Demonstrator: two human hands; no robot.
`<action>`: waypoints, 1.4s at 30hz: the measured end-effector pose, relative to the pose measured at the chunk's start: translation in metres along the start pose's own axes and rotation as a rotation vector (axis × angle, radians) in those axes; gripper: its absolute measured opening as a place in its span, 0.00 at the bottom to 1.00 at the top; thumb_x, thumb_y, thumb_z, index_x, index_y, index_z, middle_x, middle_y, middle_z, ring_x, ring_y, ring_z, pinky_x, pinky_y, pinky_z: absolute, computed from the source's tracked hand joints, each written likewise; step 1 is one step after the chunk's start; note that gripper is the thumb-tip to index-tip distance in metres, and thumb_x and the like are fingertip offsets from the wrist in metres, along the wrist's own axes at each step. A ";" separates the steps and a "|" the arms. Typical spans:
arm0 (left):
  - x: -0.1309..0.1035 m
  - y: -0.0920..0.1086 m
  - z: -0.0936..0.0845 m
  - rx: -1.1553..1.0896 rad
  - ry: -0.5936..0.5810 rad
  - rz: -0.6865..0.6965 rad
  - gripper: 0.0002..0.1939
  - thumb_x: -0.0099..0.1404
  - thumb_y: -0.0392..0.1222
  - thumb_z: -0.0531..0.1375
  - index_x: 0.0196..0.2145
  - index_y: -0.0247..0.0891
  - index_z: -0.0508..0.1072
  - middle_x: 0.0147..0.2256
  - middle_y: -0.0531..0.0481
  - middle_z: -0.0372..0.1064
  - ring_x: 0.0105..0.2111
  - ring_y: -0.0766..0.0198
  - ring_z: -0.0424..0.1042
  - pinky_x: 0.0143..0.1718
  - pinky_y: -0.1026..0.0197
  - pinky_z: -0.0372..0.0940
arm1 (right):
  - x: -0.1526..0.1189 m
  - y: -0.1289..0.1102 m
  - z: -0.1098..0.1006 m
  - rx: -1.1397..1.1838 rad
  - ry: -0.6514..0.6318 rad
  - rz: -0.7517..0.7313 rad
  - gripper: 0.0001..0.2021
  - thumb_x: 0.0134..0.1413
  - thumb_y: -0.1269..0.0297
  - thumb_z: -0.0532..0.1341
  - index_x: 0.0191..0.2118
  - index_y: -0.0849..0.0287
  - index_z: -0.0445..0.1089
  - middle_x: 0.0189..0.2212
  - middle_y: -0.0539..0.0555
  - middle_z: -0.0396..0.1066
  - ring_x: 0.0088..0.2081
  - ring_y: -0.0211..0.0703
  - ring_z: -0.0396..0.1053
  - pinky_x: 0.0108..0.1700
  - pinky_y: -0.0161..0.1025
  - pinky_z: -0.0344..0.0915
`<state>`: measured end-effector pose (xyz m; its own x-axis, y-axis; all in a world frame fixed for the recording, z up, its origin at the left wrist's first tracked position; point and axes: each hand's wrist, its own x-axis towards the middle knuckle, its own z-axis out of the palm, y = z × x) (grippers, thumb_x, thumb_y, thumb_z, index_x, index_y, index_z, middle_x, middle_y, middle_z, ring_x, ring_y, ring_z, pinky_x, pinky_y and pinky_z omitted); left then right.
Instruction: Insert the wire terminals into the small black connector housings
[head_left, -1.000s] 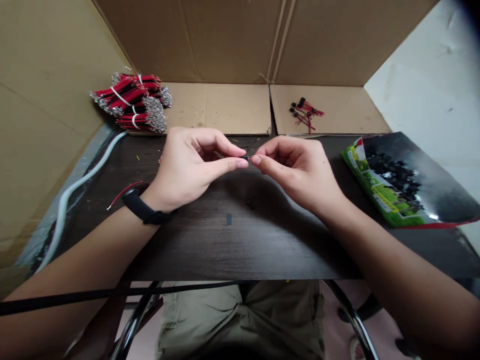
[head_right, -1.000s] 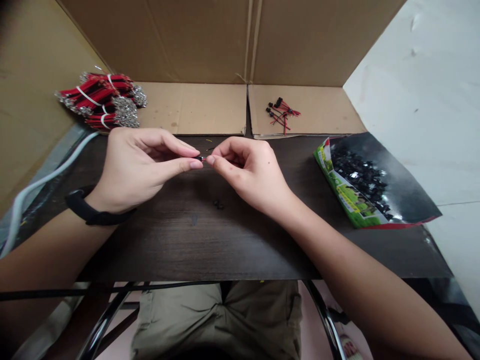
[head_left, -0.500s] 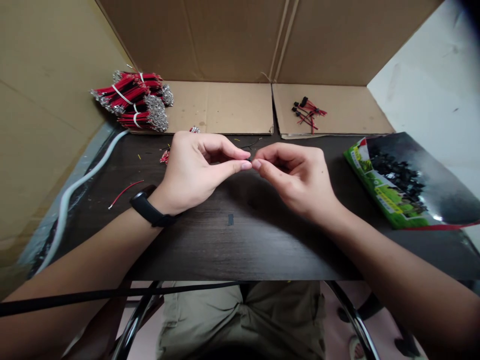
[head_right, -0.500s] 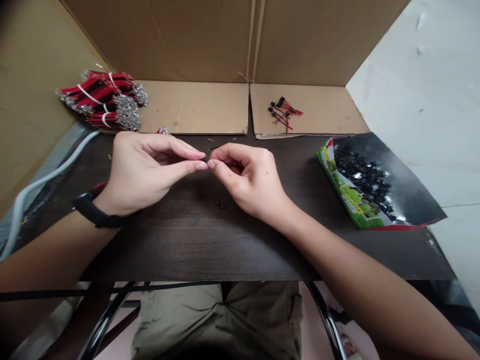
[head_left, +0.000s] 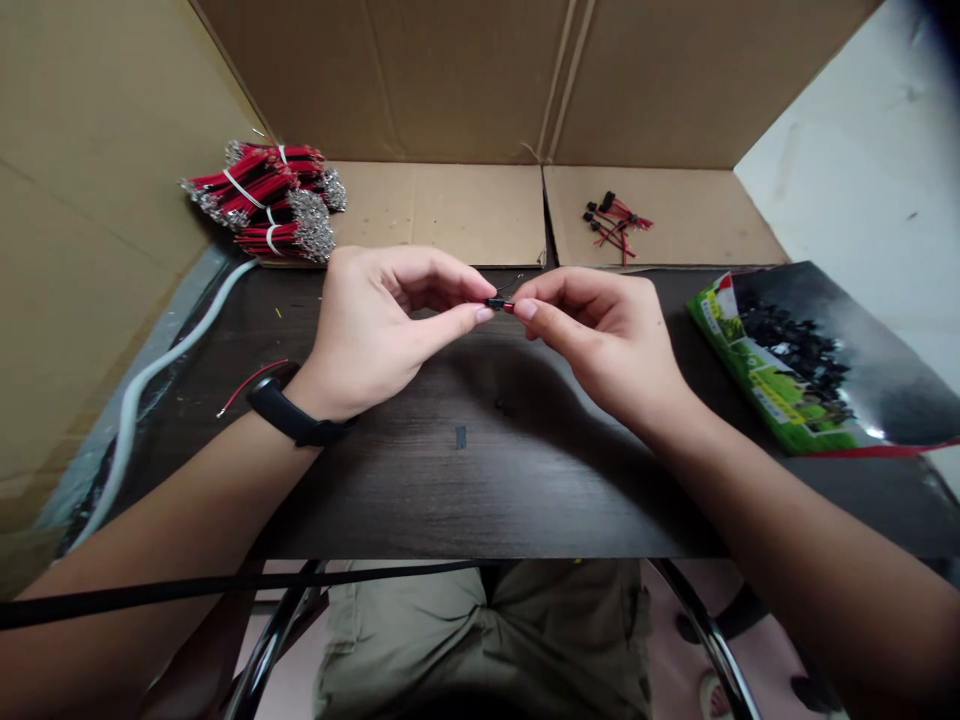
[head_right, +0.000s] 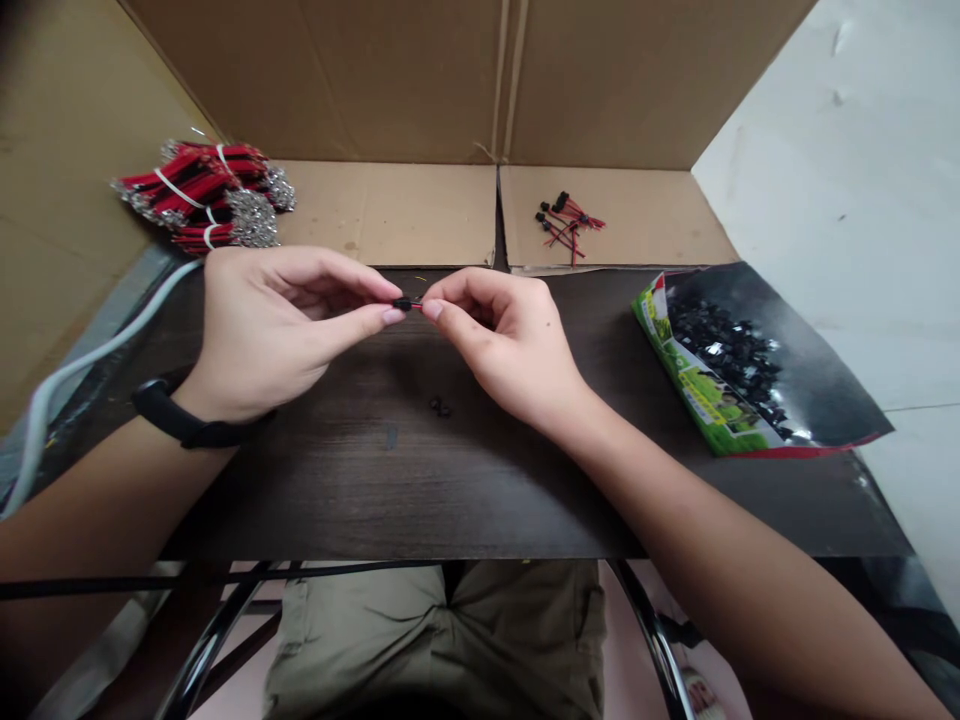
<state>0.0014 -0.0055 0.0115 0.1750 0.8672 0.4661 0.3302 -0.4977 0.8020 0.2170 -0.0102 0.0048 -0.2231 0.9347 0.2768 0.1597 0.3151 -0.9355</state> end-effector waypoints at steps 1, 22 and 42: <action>0.000 0.000 -0.001 0.005 -0.005 -0.008 0.06 0.60 0.38 0.75 0.36 0.45 0.87 0.35 0.52 0.83 0.33 0.59 0.82 0.39 0.59 0.78 | 0.001 0.001 -0.001 0.004 -0.017 0.009 0.09 0.63 0.59 0.71 0.38 0.60 0.80 0.29 0.51 0.75 0.30 0.38 0.67 0.32 0.38 0.63; -0.001 0.001 0.002 -0.015 -0.024 -0.030 0.06 0.61 0.35 0.76 0.36 0.43 0.88 0.35 0.52 0.85 0.34 0.60 0.84 0.38 0.61 0.80 | 0.005 0.006 -0.005 0.125 -0.022 0.023 0.19 0.56 0.50 0.77 0.40 0.55 0.72 0.33 0.53 0.80 0.32 0.40 0.76 0.34 0.38 0.73; 0.010 -0.005 -0.015 0.101 0.025 -0.036 0.12 0.66 0.47 0.74 0.47 0.46 0.86 0.43 0.56 0.85 0.41 0.63 0.83 0.45 0.55 0.79 | 0.026 0.025 -0.036 -0.220 0.183 -0.056 0.07 0.58 0.60 0.75 0.33 0.57 0.83 0.30 0.54 0.81 0.32 0.44 0.73 0.35 0.43 0.67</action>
<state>-0.0119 0.0048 0.0178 0.1390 0.8833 0.4478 0.4280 -0.4613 0.7771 0.2496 0.0274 -0.0035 -0.0633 0.9226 0.3805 0.3615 0.3766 -0.8529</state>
